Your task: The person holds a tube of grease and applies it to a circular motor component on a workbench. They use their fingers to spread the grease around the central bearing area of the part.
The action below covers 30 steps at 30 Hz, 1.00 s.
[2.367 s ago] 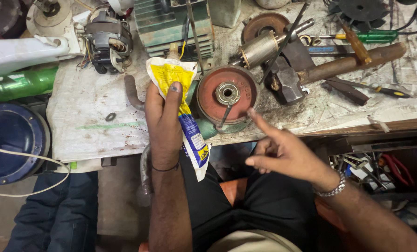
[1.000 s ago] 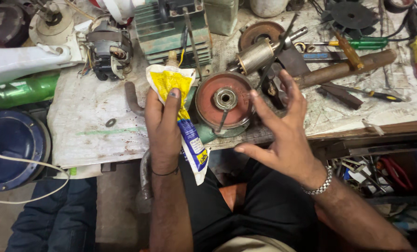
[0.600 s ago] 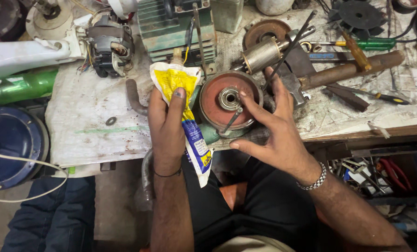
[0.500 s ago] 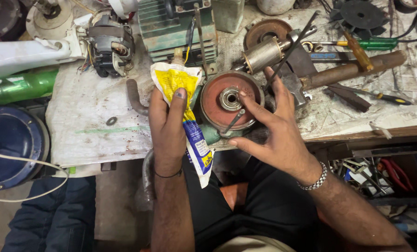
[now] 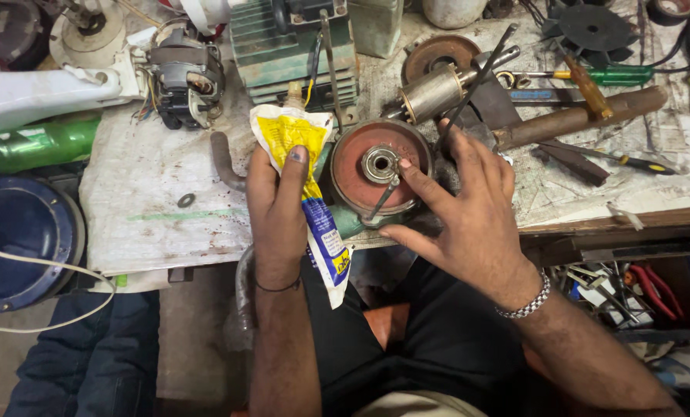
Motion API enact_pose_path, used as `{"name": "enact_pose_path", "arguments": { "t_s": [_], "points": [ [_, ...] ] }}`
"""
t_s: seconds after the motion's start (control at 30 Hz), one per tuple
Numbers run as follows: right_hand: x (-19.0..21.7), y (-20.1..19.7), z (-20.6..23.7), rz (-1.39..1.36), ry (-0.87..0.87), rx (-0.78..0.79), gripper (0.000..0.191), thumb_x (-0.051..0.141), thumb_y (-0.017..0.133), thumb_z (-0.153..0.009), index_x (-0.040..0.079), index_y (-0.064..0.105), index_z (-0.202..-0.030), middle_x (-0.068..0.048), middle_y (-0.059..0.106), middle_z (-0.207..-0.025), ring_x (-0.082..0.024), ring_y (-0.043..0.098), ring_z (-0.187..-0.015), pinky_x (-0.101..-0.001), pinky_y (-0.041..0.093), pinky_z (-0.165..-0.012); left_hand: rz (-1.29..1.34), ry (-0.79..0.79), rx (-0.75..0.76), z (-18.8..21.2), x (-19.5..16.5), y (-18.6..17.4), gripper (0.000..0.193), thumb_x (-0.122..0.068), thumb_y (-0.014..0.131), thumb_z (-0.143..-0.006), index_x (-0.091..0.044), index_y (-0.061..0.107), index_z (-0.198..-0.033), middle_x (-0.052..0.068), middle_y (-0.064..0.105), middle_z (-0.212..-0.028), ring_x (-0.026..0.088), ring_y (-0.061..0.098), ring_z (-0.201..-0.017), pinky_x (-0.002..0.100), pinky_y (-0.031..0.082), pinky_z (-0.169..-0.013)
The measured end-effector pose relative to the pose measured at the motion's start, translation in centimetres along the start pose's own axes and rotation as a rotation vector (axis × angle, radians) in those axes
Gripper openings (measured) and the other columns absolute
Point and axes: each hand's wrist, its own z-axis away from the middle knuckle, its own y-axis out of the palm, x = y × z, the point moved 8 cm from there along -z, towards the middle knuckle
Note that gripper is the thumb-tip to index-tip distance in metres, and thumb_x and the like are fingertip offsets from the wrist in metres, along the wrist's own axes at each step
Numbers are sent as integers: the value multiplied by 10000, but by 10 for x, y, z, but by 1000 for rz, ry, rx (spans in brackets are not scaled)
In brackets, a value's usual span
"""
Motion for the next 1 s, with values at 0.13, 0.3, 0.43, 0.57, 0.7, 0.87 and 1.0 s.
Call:
{"name": "enact_pose_path", "arguments": {
  "t_s": [0.13,0.3,0.43,0.57,0.7,0.87,1.0],
  "points": [
    [4,-2,0,73,-16,4,846,610,852,-729,143,650,-1404,-327,405,-1518,-472,433,-1367,-628,331,-1098,-7,2,0,-1,0,0,209,-143,552,-1103,17,588,-1234,41,643,-1101,92,563,-981,271,477,-872],
    [2,-1,0,81,-13,14,851,630,832,-743,125,643,-1400,-353,393,-1512,-469,470,-1342,-646,315,-1124,-2,8,11,-3,0,1,231,-145,548,-1101,20,587,-1259,43,647,-1114,96,571,-990,273,478,-881],
    [-5,-2,0,35,0,29,811,646,835,-724,149,642,-1334,-316,397,-1515,-445,473,-1355,-624,319,-1163,-3,10,6,-4,-1,1,237,-140,550,-1098,22,585,-1267,43,644,-1116,98,569,-990,275,478,-879],
    [-13,3,-1,-117,46,61,947,625,846,-708,56,599,-1423,-324,363,-1558,-479,429,-1406,-591,331,-1156,12,7,11,-3,0,2,228,-136,544,-1097,18,580,-1261,44,651,-1122,97,583,-1006,274,488,-899],
    [-16,8,-6,-243,65,92,968,601,852,-711,38,587,-1452,-307,332,-1598,-484,375,-1476,-595,322,-1196,20,1,17,-3,1,2,213,-131,542,-1103,18,586,-1248,45,649,-1112,93,575,-989,274,482,-880],
    [-14,10,-10,-315,56,107,975,620,842,-710,44,581,-1452,-319,292,-1622,-494,331,-1516,-593,323,-1210,0,11,7,-2,0,1,188,-126,548,-1107,18,589,-1220,41,637,-1093,89,563,-977,271,478,-870],
    [-7,8,-9,-236,48,119,1000,665,823,-693,32,582,-1428,-379,243,-1600,-530,314,-1486,-614,312,-1187,17,-5,5,-1,0,1,184,-129,546,-1102,13,585,-1213,38,637,-1087,87,561,-968,269,475,-861]
  ]
}}
